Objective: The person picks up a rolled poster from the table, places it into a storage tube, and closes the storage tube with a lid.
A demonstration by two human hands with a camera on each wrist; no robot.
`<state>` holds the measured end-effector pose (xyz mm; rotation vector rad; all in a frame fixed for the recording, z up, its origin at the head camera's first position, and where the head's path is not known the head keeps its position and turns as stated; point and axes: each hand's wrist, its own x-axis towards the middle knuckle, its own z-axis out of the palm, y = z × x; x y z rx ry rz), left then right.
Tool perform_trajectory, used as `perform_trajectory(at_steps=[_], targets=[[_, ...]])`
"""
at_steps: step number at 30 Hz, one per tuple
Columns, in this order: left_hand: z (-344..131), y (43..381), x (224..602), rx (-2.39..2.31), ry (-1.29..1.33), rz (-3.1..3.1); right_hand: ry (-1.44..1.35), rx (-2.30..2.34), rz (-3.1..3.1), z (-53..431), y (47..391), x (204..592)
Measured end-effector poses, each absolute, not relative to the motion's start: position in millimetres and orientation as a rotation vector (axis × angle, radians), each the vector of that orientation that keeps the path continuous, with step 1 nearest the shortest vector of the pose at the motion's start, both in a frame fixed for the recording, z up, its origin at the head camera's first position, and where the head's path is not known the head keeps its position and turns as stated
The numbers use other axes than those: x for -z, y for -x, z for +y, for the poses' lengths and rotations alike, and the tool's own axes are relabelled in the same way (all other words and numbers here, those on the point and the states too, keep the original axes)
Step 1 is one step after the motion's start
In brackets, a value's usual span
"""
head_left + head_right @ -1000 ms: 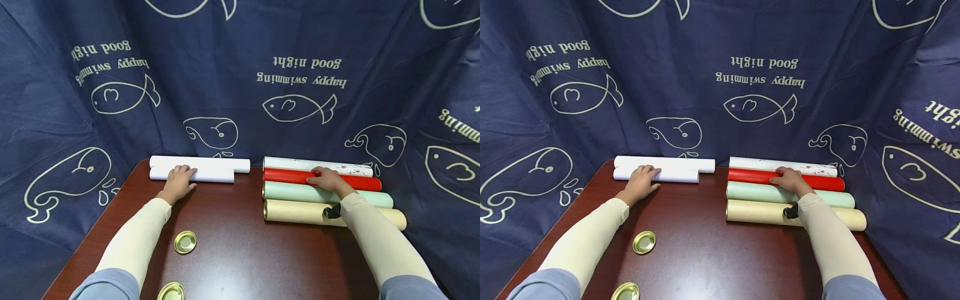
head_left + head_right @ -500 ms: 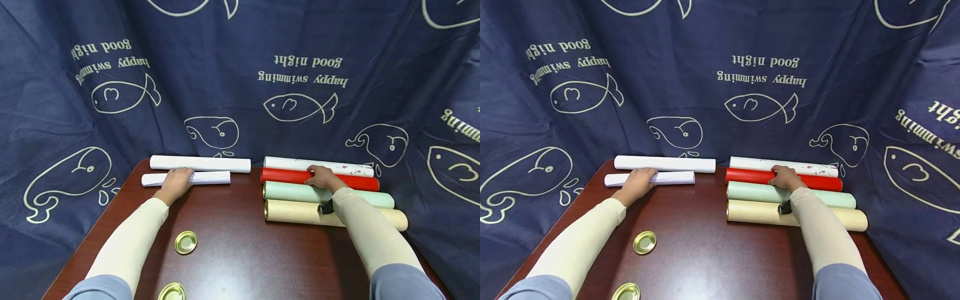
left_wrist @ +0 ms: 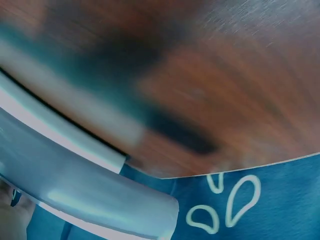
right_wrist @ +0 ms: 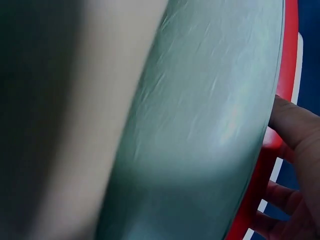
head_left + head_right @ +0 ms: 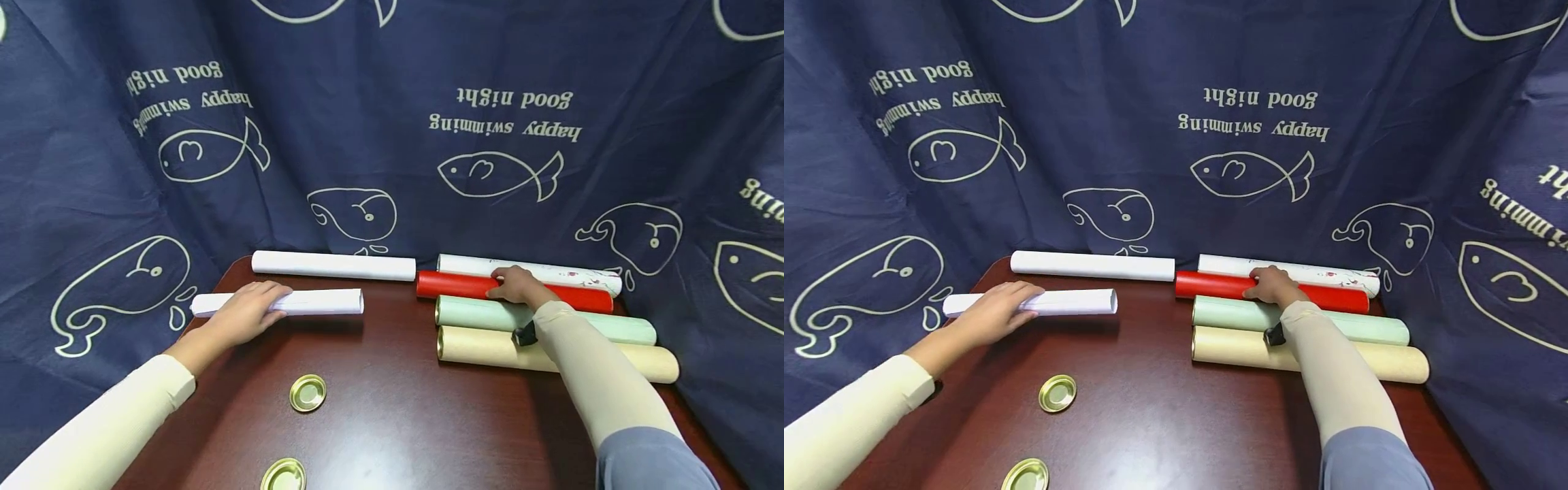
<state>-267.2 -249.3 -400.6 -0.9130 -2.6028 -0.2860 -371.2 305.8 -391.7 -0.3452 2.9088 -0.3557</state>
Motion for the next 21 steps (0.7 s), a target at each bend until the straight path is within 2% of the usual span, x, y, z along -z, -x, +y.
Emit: perform_trajectory(at_steps=[11, 21], targets=[[-253.3, 233.1, 409.4, 0.356, 0.952, -2.602, 0.534, 0.317, 2.925, 259.4, 376.1, 388.2], [-258.5, 222.1, 428.7, 0.399, 0.914, -2.61, 0.429, 0.266, 2.855, 214.1, 376.3, 385.4]])
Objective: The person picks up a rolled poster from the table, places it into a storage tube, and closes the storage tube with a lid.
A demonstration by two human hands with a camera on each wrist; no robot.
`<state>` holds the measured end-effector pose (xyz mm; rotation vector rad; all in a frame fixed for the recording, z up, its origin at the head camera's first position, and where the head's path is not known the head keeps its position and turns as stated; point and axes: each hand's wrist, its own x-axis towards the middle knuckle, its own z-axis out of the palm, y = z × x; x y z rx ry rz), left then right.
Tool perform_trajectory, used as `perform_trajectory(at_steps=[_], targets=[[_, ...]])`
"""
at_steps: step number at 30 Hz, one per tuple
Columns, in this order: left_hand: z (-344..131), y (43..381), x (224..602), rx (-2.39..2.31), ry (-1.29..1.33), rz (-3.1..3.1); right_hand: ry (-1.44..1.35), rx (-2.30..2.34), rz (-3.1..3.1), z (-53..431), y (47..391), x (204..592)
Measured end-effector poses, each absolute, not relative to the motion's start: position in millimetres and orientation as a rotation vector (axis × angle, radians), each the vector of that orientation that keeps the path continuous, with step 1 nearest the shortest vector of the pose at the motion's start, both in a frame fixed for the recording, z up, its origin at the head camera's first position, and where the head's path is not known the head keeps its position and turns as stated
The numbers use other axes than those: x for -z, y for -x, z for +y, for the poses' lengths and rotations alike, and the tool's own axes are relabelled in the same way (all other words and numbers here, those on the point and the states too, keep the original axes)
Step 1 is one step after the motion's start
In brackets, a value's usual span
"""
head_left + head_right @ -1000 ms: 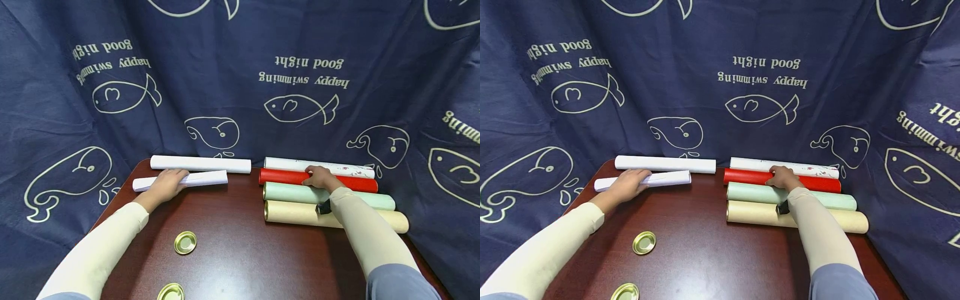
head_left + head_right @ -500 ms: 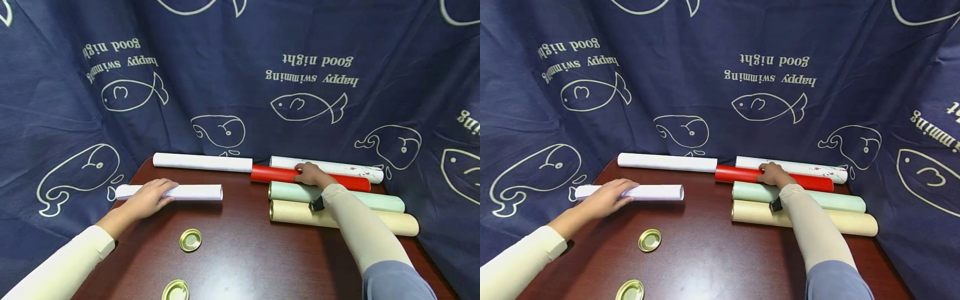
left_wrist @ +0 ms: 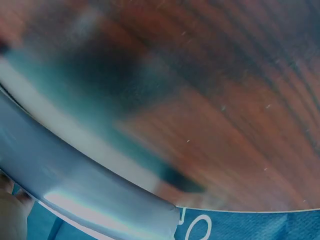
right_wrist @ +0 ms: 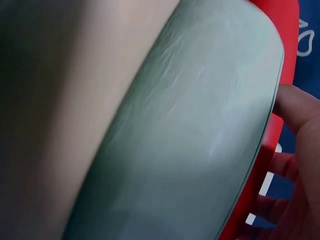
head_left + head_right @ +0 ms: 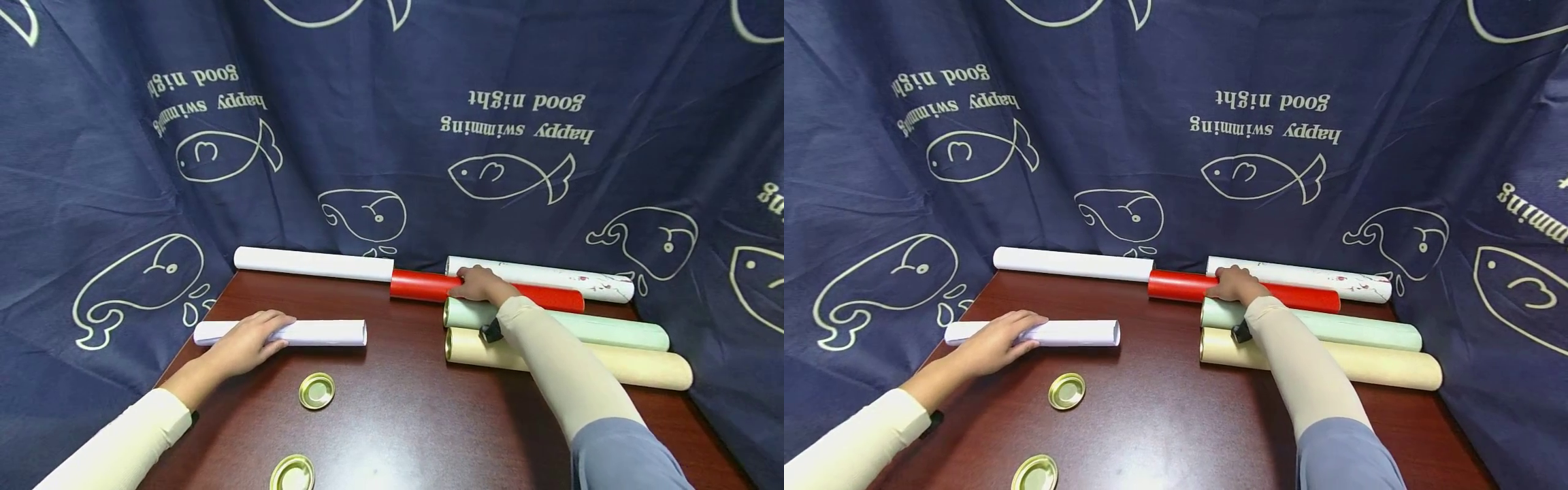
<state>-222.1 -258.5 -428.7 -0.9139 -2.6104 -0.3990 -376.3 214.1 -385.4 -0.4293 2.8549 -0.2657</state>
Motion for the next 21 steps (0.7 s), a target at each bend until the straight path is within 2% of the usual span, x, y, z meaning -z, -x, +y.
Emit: perform_trajectory(at_steps=[6, 21], targets=[[-260.2, 214.7, 432.1, 0.398, 0.944, -2.603, 0.317, 0.296, 2.841, 192.7, 377.7, 384.6], [-263.9, 201.6, 425.2, 0.499, 0.932, -2.58, 0.551, 0.224, 2.764, 170.3, 390.7, 387.2]])
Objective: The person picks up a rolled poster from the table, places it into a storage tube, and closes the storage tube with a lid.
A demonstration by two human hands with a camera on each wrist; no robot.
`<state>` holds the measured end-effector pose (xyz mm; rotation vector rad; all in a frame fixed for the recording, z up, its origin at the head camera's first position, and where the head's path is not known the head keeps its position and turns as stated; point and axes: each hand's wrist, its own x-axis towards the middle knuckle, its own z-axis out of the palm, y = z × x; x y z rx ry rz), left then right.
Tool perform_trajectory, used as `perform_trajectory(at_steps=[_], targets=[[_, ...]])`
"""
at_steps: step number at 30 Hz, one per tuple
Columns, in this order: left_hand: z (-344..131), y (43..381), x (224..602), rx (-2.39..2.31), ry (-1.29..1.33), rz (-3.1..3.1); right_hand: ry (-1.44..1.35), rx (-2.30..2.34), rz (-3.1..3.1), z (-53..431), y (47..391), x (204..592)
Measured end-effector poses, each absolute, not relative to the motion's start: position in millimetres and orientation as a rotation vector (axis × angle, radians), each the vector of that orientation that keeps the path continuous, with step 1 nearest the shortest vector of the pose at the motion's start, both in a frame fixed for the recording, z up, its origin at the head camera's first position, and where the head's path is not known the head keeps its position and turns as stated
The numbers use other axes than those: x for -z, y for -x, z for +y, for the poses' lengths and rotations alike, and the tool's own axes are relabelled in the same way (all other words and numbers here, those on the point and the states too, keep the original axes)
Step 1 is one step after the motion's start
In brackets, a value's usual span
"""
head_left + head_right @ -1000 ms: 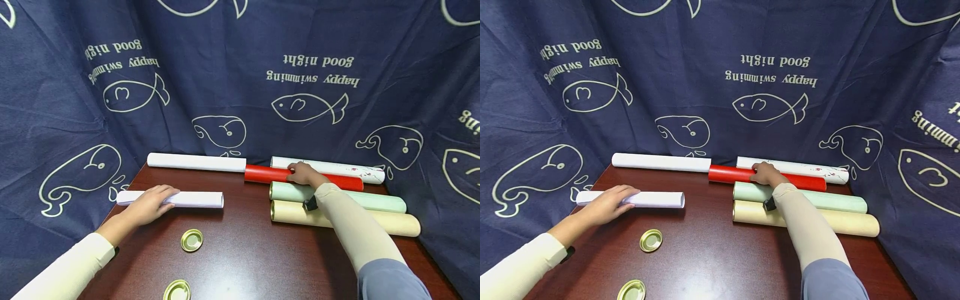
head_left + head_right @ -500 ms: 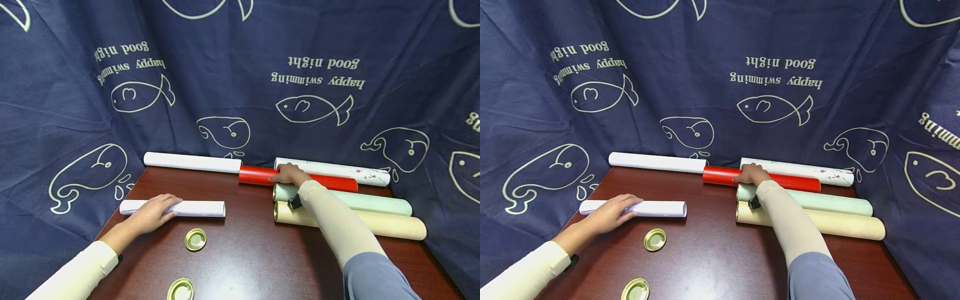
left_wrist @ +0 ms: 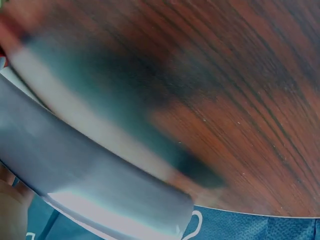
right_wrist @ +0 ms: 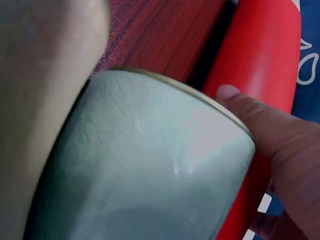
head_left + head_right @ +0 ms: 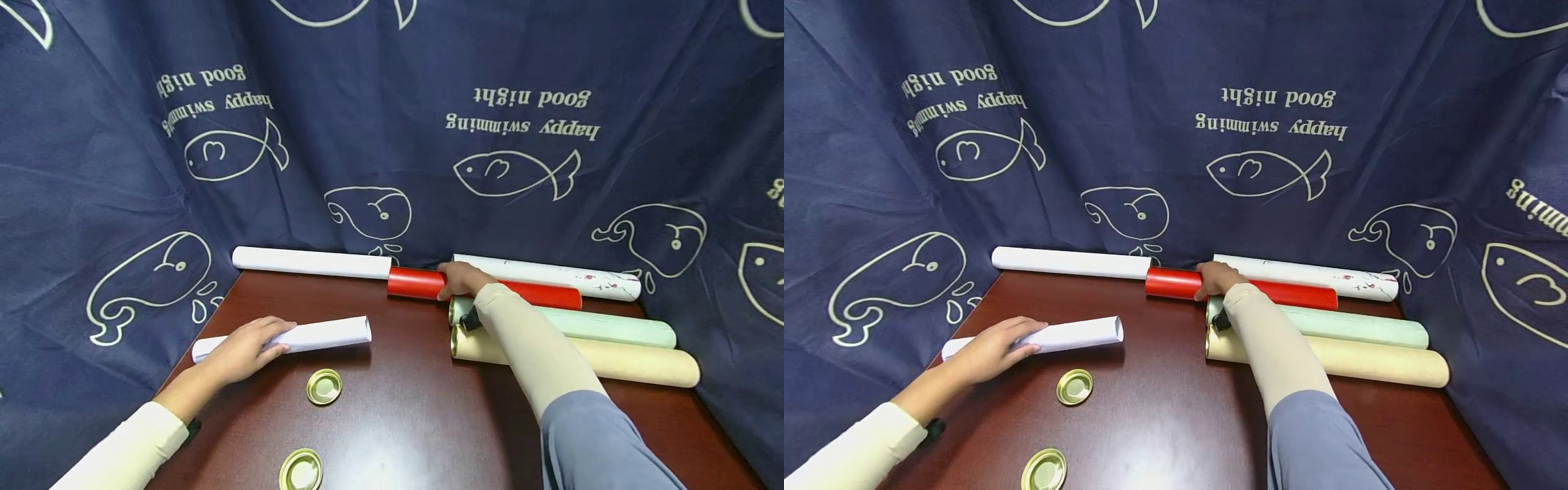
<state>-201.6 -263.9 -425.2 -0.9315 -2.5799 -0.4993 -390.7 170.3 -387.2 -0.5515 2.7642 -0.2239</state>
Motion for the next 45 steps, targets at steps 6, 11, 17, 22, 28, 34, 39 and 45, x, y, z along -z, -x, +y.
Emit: perform_trajectory(at_steps=[6, 11, 17, 22, 28, 34, 39, 45], targets=[[-264.1, 195.7, 415.5, 0.495, 0.92, -2.559, 0.646, 0.38, 2.887, 185.9, 394.2, 382.2], [-265.9, 187.4, 410.6, 0.496, 0.899, -2.525, 0.781, 0.529, 2.976, 207.9, 385.6, 378.1], [-264.4, 178.4, 403.3, 0.531, 0.859, -2.479, 0.939, 0.655, 3.054, 230.4, 360.7, 363.0], [-263.1, 170.6, 396.1, 0.513, 0.862, -2.438, 1.135, 0.602, 3.163, 236.0, 337.4, 346.9], [-251.5, 163.5, 385.2, 0.533, 0.901, -2.392, 1.489, 0.433, 3.271, 244.8, 301.5, 334.5], [-238.8, 156.7, 376.5, 0.533, 0.95, -2.354, 1.645, 0.434, 3.319, 261.0, 255.8, 335.5], [-228.2, 156.5, 363.7, 0.54, 0.991, -2.308, 1.586, 0.448, 3.354, 273.6, 221.4, 334.6], [-216.0, 146.8, 359.7, 0.528, 1.036, -2.26, 1.567, 0.417, 3.368, 278.6, 185.8, 351.4]])
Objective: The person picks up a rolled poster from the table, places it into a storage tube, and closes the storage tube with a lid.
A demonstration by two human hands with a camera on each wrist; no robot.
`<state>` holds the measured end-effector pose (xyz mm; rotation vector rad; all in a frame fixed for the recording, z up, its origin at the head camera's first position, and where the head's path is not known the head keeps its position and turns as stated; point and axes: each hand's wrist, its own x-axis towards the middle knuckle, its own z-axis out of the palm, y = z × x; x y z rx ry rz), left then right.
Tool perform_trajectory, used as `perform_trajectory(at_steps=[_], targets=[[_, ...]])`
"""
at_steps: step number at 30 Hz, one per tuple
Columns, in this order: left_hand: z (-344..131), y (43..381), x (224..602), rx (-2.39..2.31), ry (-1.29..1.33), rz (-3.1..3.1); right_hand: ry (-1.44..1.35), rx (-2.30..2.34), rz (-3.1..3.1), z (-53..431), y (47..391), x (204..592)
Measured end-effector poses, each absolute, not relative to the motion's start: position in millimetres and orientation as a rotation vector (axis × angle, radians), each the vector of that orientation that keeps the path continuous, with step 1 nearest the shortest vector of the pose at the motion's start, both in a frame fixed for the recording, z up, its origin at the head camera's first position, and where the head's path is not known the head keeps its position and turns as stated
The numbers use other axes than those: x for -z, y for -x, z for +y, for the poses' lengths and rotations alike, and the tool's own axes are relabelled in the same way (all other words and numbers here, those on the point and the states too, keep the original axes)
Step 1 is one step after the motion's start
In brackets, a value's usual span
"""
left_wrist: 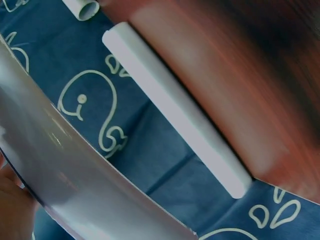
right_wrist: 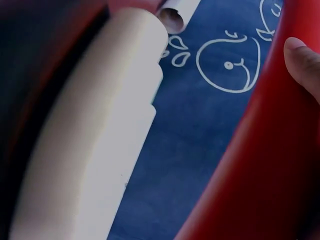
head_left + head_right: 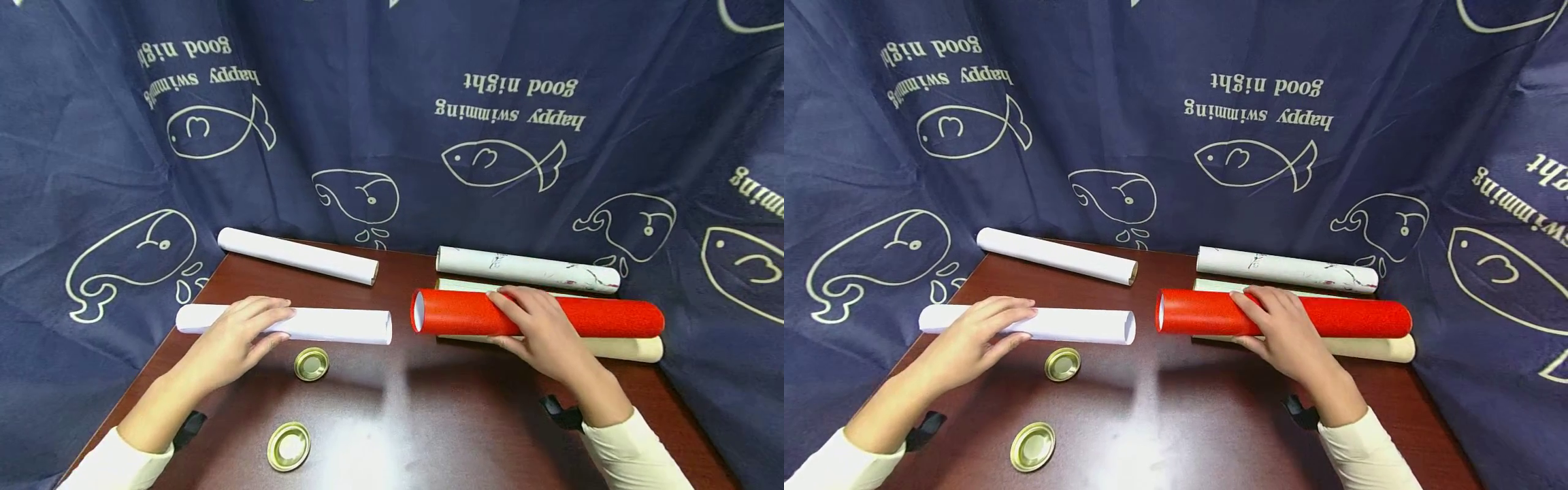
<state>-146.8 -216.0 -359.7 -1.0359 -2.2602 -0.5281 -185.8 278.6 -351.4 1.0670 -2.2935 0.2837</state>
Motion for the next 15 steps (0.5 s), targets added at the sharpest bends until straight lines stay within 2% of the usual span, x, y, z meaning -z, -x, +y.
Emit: perform_trajectory(at_steps=[15], targets=[[-182.1, 132.2, 355.9, 0.431, 1.083, -2.199, -1.035, -0.317, -2.287, 286.3, 153.2, 384.6]])
